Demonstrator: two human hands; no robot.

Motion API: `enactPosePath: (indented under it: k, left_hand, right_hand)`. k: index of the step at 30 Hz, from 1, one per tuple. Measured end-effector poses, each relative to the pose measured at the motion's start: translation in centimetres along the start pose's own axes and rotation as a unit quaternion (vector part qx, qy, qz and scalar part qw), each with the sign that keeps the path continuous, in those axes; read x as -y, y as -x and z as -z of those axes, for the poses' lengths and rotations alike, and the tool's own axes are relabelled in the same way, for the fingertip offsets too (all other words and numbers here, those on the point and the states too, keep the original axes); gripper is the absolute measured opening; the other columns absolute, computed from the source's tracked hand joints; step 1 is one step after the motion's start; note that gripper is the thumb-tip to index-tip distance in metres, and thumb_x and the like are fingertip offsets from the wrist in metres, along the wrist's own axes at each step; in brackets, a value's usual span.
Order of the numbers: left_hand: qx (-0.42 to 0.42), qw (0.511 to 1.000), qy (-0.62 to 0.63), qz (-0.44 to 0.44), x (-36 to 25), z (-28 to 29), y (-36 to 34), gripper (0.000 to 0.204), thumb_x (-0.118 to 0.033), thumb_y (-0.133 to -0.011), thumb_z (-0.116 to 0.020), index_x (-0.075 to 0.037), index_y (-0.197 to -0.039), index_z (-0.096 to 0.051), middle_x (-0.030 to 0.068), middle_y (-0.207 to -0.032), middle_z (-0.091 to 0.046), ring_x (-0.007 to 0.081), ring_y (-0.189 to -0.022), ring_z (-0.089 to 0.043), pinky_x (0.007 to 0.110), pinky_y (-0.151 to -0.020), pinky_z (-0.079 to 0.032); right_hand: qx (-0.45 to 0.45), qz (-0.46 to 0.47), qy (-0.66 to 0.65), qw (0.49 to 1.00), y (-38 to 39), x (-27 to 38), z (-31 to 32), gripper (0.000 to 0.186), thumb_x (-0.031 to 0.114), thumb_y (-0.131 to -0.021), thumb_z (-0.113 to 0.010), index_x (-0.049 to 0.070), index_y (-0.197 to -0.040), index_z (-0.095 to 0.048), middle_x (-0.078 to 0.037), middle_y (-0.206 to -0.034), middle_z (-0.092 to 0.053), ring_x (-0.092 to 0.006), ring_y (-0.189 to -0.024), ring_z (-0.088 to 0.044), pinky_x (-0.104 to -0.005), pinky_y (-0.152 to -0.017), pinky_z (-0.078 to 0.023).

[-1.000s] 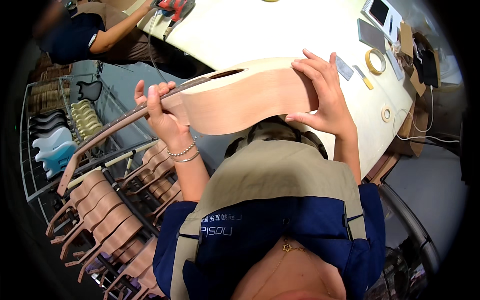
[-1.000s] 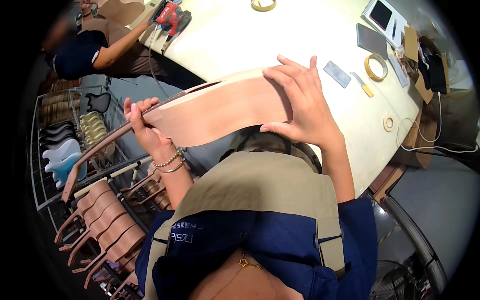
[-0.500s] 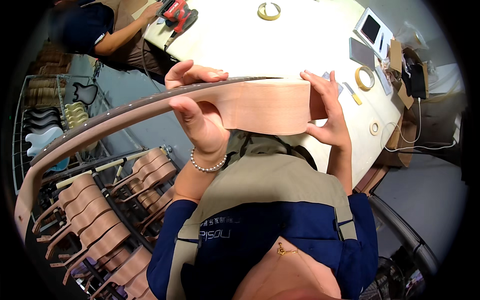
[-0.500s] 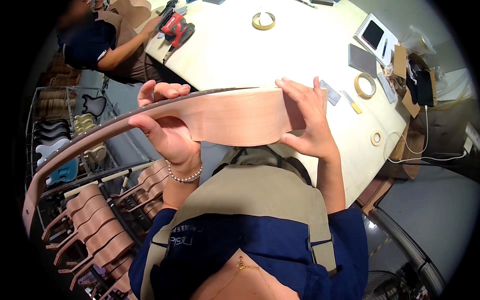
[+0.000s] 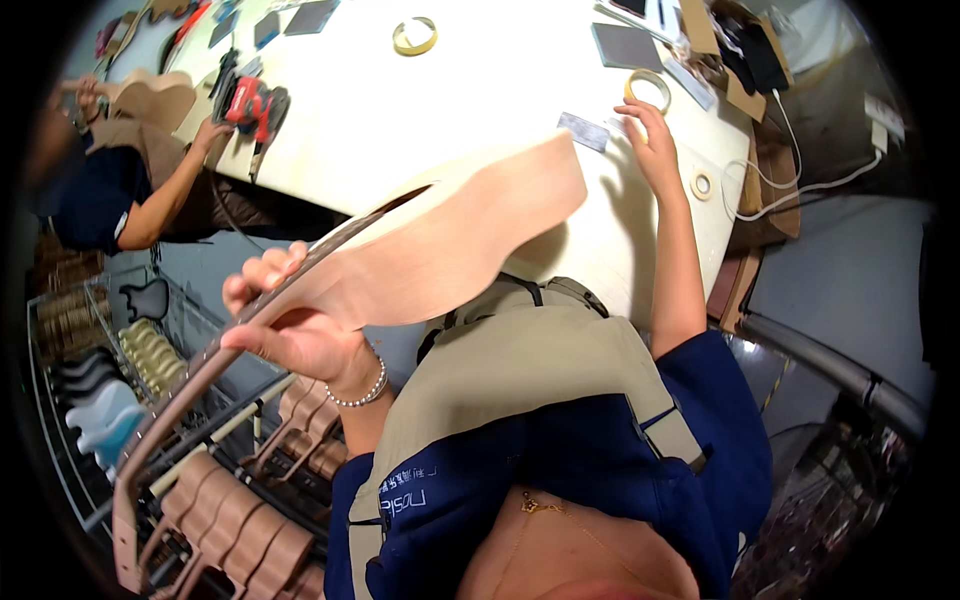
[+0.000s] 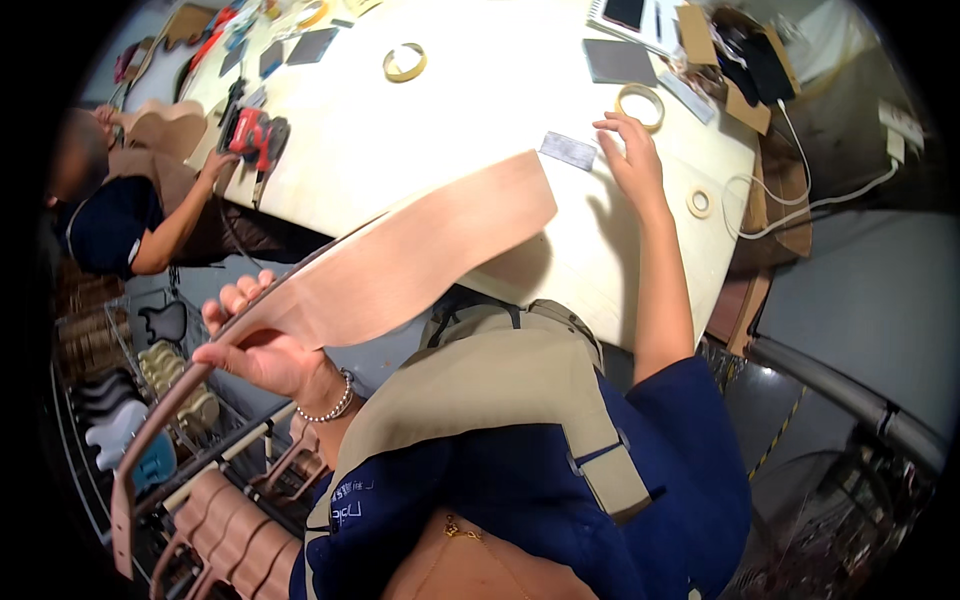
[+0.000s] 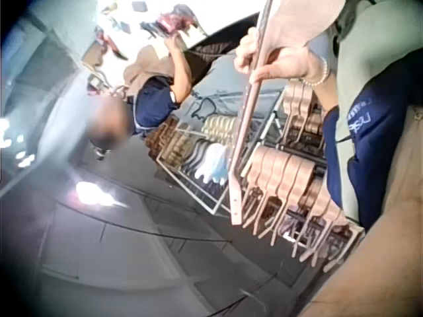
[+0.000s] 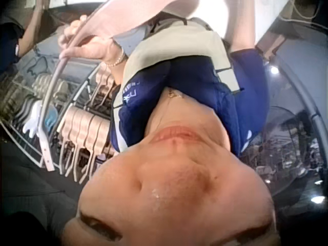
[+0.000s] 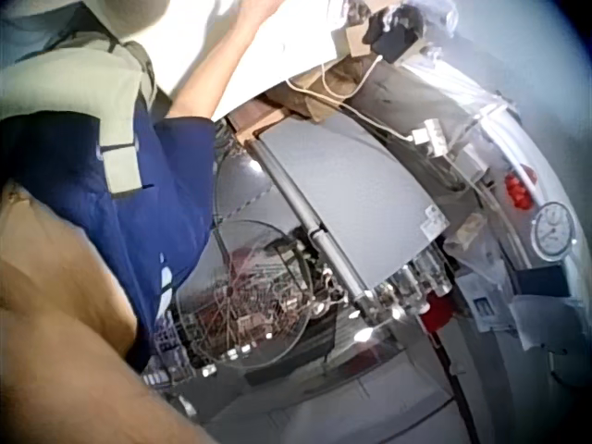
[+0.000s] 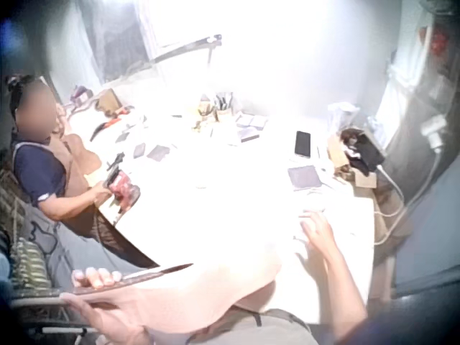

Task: The person sands the body and neck of a wooden guitar using a sanding block. They repeatedly rotate the guitar to sand different sides and edges, then place it on a rack and pick up another guitar to continue the process.

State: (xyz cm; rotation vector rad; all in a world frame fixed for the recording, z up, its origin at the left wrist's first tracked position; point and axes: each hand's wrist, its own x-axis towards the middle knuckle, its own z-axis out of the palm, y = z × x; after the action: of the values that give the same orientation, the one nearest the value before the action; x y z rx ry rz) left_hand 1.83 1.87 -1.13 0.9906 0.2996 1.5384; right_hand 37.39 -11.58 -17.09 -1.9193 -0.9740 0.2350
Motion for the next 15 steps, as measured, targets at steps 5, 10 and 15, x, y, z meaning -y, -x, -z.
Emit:
enactPosePath:
  k: [5,10,15]
  left_hand:
    - [-0.024,1.0,0.002,-0.007,-0.3,0.2,0.2,0.022,-0.031,-0.089,-0.055,-0.01,-0.094,-0.052,0.0016,-0.074,-0.054,0.0151,-0.074,-0.054,0.032,-0.073,-0.046]
    - [-0.015,0.998,-0.053,-0.003,-0.6,-0.5,0.6,0.005,-0.01,-0.089,-0.053,-0.011,-0.092,-0.05,0.0003,-0.073,-0.051,0.0134,-0.073,-0.052,0.031,-0.077,-0.045]
    - [-0.012,0.998,-0.056,-0.008,-0.4,-2.3,2.0,0.004,-0.012,-0.09,-0.051,-0.011,-0.093,-0.048,-0.0001,-0.073,-0.046,0.0126,-0.074,-0.048,0.031,-0.08,-0.043]
  right_hand:
    - [0.003,0.114,0.25,0.962,-0.1,-1.2,-4.5,0.039,0.032,-0.066,-0.074,0.012,-0.094,-0.056,-0.005,-0.113,-0.056,-0.0254,-0.101,-0.048,-0.0391,-0.088,-0.035]
    - [0.024,0.069,0.287,0.955,-0.2,-2.0,-5.6,0.034,0.025,-0.07,-0.071,0.012,-0.097,-0.057,-0.004,-0.101,-0.056,-0.0227,-0.096,-0.052,-0.0396,-0.089,-0.032]
    - [-0.094,-0.057,-0.107,0.988,1.8,5.6,-2.3,0.031,0.024,-0.079,-0.064,0.011,-0.107,-0.061,-0.007,-0.101,-0.058,-0.0193,-0.086,-0.059,-0.0303,-0.073,-0.047]
